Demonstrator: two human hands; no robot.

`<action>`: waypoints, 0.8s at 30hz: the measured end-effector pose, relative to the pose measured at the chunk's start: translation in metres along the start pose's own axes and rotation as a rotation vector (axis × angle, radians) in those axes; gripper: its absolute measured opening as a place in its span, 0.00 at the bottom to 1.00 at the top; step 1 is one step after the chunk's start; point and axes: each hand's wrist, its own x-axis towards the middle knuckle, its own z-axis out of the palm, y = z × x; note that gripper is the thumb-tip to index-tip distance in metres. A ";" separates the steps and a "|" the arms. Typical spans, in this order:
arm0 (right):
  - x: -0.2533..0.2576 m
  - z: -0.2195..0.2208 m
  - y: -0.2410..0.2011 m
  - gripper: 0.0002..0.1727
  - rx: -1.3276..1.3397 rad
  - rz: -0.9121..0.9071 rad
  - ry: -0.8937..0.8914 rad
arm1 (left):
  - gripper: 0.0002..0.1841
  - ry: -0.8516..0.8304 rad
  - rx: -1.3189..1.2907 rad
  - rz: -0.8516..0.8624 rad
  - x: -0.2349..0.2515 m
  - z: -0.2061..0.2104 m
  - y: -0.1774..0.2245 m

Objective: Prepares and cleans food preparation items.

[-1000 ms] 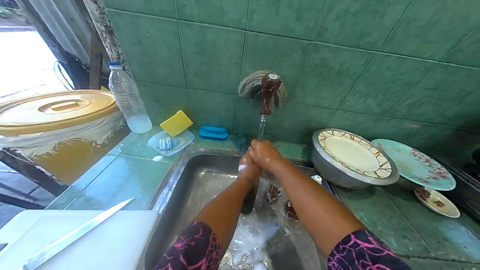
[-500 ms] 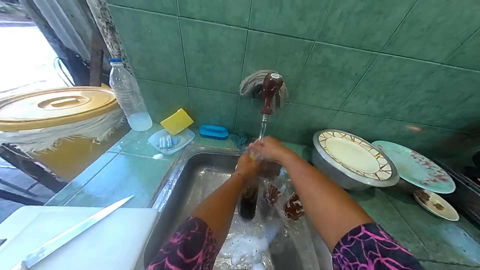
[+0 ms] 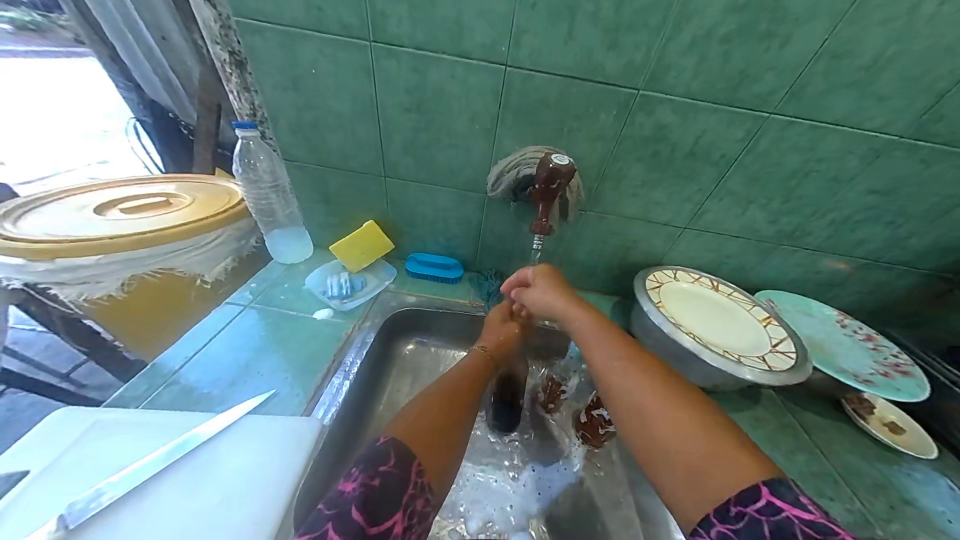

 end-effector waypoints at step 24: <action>-0.002 0.031 0.005 0.27 -0.556 0.070 -0.053 | 0.31 -0.087 0.466 -0.375 -0.024 -0.017 -0.035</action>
